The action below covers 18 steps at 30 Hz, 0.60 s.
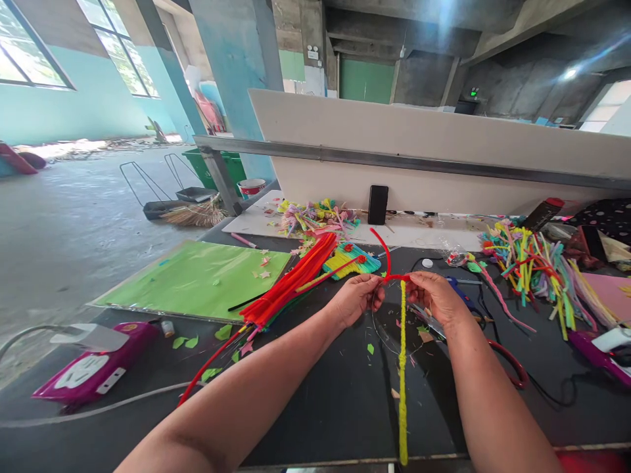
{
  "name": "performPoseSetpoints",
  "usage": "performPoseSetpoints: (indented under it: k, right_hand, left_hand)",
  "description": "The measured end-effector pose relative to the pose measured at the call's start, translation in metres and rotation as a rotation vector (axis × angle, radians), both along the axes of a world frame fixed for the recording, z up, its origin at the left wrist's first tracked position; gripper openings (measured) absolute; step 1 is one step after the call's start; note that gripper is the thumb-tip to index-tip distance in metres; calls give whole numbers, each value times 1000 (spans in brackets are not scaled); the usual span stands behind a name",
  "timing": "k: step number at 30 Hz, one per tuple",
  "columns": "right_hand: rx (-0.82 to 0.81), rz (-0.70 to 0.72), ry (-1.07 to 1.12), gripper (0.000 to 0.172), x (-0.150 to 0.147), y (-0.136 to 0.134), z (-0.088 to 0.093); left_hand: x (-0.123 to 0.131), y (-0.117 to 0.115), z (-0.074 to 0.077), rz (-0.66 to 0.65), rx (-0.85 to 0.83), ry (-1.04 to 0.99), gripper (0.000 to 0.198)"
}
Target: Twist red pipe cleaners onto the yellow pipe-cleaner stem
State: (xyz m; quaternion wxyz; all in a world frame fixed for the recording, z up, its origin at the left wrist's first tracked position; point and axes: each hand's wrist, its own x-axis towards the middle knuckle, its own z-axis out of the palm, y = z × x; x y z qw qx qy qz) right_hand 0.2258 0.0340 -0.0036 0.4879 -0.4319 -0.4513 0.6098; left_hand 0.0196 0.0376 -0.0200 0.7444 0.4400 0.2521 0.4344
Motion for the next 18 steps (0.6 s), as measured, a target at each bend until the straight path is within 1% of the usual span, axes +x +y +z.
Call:
performPoseSetpoints:
  k: [4,9,14,18]
  right_hand:
    - [11,10,-28,21,-1,1,-2]
    - [-3,4,-47,21,-4,1,-4]
    - [5,-8,-80,21,-5,1,-5]
    - [17,-37,-109,22,-6,2,-7]
  left_hand:
    - [-1,1,-1,-39,-23,-9,29]
    - [-1,0,3,-63,-19,-38,26]
    - [0,-3,4,-40,-13,-53,25]
    - [3,-3,3,7,-7,-54,27]
